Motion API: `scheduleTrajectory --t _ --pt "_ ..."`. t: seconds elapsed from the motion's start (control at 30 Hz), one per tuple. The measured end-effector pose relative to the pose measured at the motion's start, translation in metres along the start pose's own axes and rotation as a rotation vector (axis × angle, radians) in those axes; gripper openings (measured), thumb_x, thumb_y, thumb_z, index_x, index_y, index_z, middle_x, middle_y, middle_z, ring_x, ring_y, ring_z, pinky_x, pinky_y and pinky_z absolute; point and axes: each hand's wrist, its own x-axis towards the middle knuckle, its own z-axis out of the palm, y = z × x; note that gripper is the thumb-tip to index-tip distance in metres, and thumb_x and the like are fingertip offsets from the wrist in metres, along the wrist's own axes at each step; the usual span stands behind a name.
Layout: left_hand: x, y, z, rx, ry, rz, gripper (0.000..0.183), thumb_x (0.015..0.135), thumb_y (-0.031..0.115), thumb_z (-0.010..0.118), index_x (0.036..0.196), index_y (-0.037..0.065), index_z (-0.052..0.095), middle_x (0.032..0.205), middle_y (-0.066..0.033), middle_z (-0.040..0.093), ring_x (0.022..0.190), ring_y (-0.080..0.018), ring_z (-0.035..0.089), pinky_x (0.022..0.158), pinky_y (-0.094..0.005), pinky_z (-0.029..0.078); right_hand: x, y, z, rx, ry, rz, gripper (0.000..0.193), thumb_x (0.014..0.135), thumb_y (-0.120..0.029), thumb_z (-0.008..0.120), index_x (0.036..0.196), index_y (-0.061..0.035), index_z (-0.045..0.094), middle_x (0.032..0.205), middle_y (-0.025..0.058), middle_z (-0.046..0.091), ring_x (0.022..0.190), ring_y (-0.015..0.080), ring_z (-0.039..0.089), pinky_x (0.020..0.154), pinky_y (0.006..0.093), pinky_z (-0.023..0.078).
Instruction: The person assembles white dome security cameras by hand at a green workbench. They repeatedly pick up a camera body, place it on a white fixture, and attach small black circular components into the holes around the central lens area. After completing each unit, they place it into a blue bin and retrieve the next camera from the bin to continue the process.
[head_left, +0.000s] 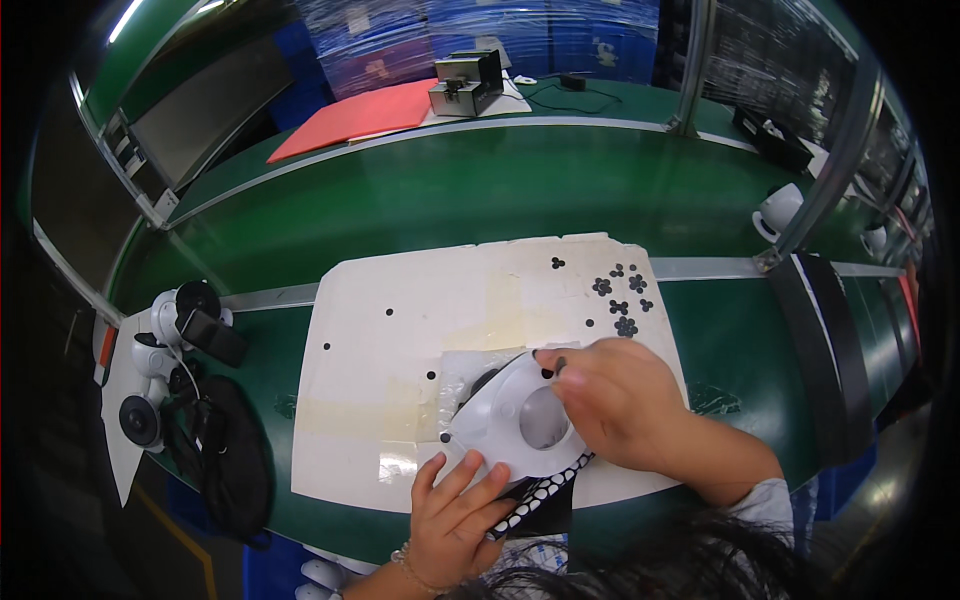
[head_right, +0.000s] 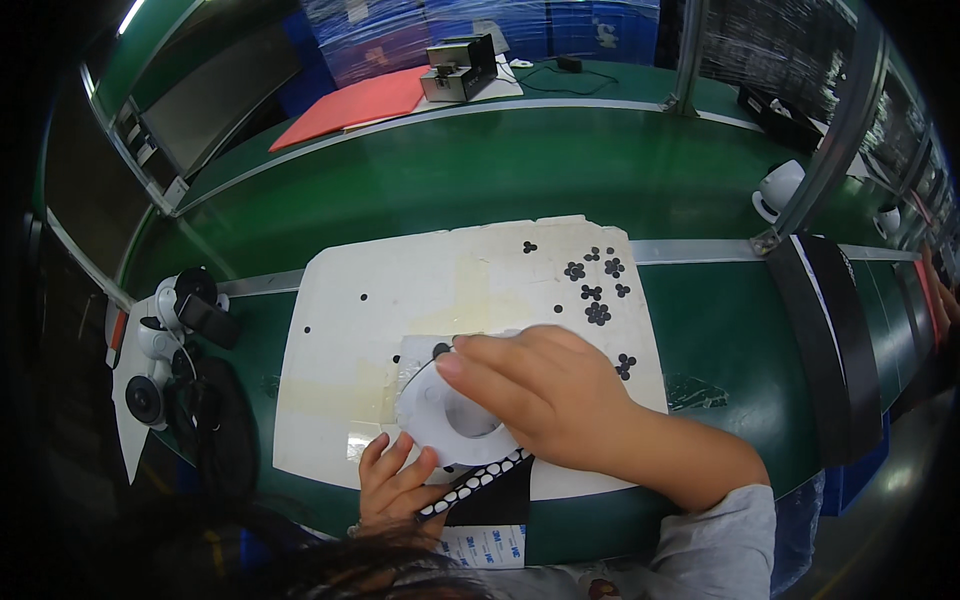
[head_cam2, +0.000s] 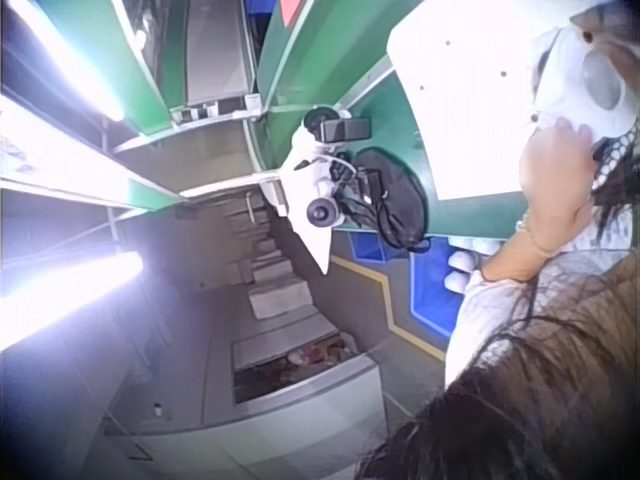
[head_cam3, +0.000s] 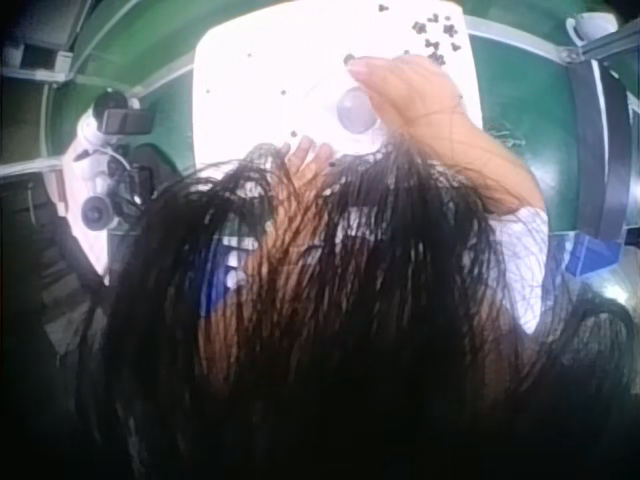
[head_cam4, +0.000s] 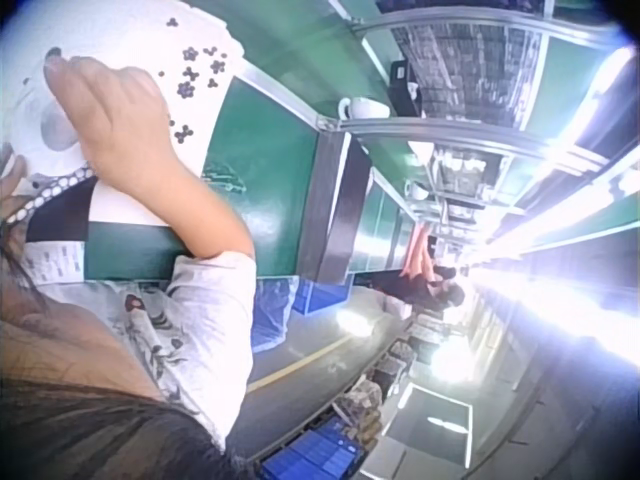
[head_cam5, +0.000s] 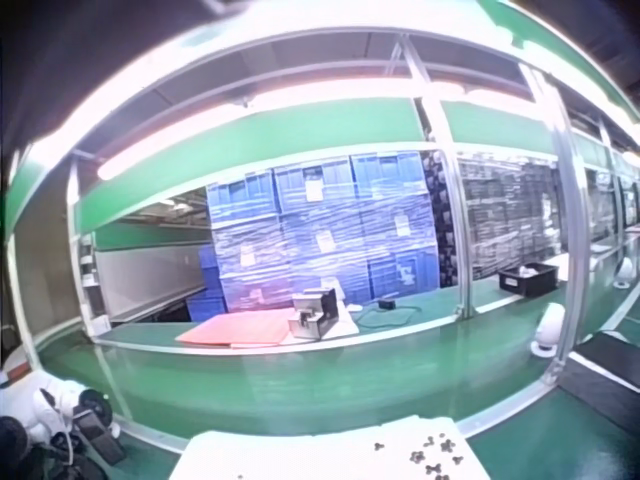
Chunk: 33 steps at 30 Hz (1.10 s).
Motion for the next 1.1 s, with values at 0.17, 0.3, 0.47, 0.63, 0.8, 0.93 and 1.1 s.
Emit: scheduleTrajectory --t 0.17,0.3,0.47,0.63,0.8,0.93,1.1 --pt "0.001 0.002 0.0 -0.035 0.002 -0.004 0.023 0.063 0.013 0.056 0.086 0.01 0.06 0.119 -0.0056 0.052 0.117 -0.0258 0.043 0.094 -0.0475 0.028 0.008 -0.01 0.005 0.35 -0.001 0.154 0.05 0.074 0.002 0.055 0.12 -0.0054 0.036 0.088 0.0054 0.058 0.088 0.0245 0.053 0.083 0.0376 0.033" --pt "0.003 0.002 -0.001 -0.041 -0.011 0.006 0.022 0.064 0.014 0.056 0.086 0.011 0.06 0.119 -0.0053 0.052 0.118 -0.0247 0.042 0.094 -0.0471 0.028 0.006 -0.015 0.02 0.567 -0.044 0.316 0.051 0.075 0.001 0.055 0.121 -0.0051 0.034 0.083 0.0035 0.056 0.09 0.0233 0.052 0.089 0.0391 0.026" --pt "0.003 0.001 -0.001 -0.034 -0.011 0.01 0.021 0.065 0.015 0.056 0.085 0.011 0.06 0.12 -0.0048 0.052 0.118 -0.0239 0.041 0.094 -0.0465 0.028 0.006 -0.015 0.023 0.521 -0.043 0.287 0.05 0.074 0.001 0.055 0.12 -0.0062 0.035 0.082 0.0024 0.056 0.091 0.0235 0.052 0.088 0.0404 0.026" --pt "0.005 0.004 -0.003 -0.03 -0.021 0.006 0.02 0.065 0.013 0.055 0.085 0.01 0.059 0.119 -0.0052 0.053 0.118 -0.0244 0.042 0.094 -0.0465 0.028 -0.002 -0.022 0.013 -0.096 -0.075 -0.014 0.037 0.072 -0.005 0.059 0.108 -0.0086 0.051 0.088 0.0011 0.059 0.099 0.0229 0.052 0.088 0.0427 0.025" --pt "0.007 0.005 -0.002 -0.033 0.005 -0.002 0.019 0.063 0.01 0.053 0.082 0.009 0.059 0.117 -0.006 0.053 0.117 -0.025 0.043 0.093 -0.0467 0.029 -0.009 -0.033 -0.005 -0.065 -0.134 0.177 0.024 0.072 -0.011 0.061 0.096 -0.012 0.058 0.109 0.0054 0.054 0.115 0.0275 0.041 0.091 0.0442 0.023" --pt "0.007 0.004 0.0 -0.017 0.031 0.012 0.018 0.063 0.008 0.053 0.08 0.008 0.058 0.117 -0.0073 0.053 0.116 -0.0257 0.043 0.092 -0.047 0.029 -0.034 -0.028 -0.007 0.242 -0.103 0.314 0.011 0.077 -0.015 0.059 0.088 -0.012 0.06 0.128 0.0129 0.038 0.125 0.0354 0.023 0.098 0.0452 0.018" --pt "0.007 0.004 0.003 -0.007 0.052 0.029 0.018 0.062 0.007 0.055 0.08 0.008 0.058 0.118 -0.0089 0.053 0.116 -0.0276 0.043 0.091 -0.0473 0.03 -0.039 -0.033 -0.002 0.438 -0.186 0.475 0.008 0.081 -0.017 0.056 0.083 -0.0101 0.059 0.133 0.0162 0.03 0.126 0.0385 0.015 0.101 0.045 0.014"
